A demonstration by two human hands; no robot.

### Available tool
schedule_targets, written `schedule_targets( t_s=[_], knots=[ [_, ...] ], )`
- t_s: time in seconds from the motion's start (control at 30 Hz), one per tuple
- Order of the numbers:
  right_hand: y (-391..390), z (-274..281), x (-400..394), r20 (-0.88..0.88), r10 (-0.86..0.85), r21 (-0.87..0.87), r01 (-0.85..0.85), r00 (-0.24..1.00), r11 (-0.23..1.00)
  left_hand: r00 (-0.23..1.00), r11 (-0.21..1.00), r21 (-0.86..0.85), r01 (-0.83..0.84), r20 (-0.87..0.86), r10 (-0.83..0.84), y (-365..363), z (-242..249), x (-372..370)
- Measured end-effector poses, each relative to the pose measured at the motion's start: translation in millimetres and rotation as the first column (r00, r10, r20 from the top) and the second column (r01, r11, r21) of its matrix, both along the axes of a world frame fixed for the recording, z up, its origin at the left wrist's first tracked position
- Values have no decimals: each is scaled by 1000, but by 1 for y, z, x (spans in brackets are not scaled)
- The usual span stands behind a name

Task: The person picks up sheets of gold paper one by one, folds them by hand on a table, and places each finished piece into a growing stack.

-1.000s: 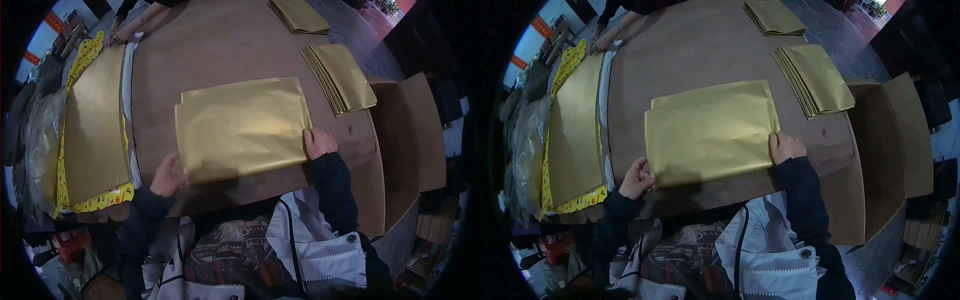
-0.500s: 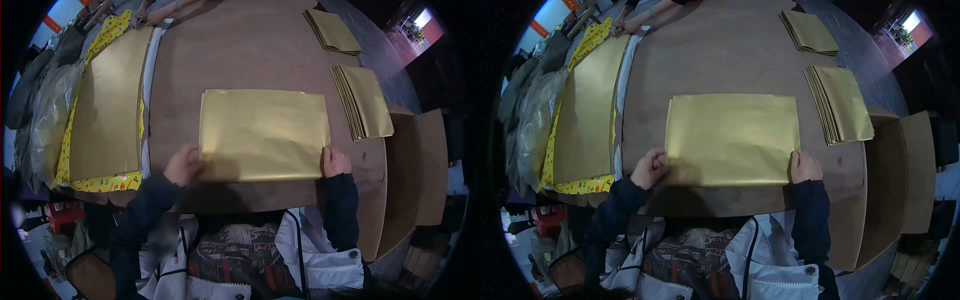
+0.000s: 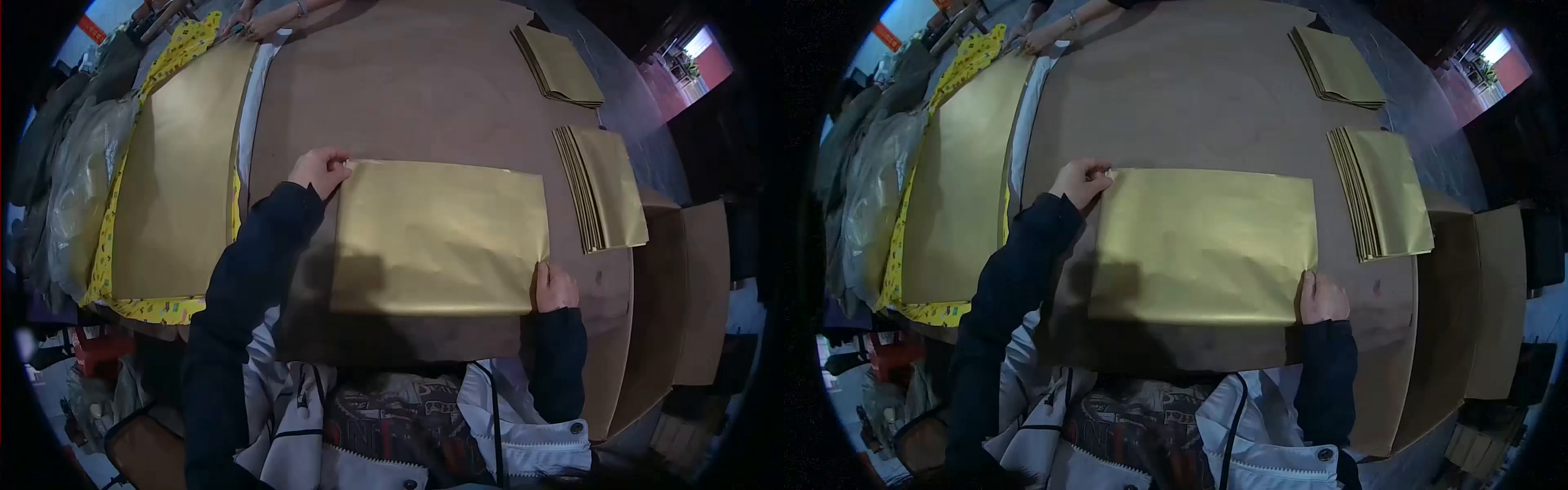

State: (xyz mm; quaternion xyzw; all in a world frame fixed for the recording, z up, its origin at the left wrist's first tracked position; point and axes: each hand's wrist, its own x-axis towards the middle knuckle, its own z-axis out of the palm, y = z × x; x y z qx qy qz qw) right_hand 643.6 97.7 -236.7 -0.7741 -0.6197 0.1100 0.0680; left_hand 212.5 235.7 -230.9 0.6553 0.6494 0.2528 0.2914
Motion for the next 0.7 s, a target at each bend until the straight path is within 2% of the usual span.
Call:
schedule_targets(
  t_s=[0.07, 0.23, 0.3, 0.4, 0.53, 0.6, 0.7],
  knots=[
    [1, -2, 2, -29, 44, 64, -42, 999, 997, 1000, 1000, 3, 12, -16, -12, 4, -1, 1],
    [2, 1, 1, -28, 20, 30, -19, 999, 999, 1000, 998, -62, -11, -10, 10, 10, -10, -2],
    [3, 1, 2, -32, -3, 5, 3, 999, 1000, 1000, 1000, -16, 10, -28, -11, 11, -10, -2],
    [3, -1, 3, -36, 7, 56, -5, 999, 998, 999, 1000, 9, 18, -49, -18, 13, -12, -3],
    [4, 5, -2, -61, -11, 5, 12, 998, 1000, 999, 999, -38, -23, -26, 22, 9, -8, 3],
    [4, 5, 0, -65, -21, -13, 20, 998, 1000, 999, 999, 38, 2, -42, -1, 11, -12, -1],
    [5, 3, 0, -77, -53, -30, 51, 996, 998, 999, 1000, 28, -4, -38, 6, 17, -25, -9]
  ],
)
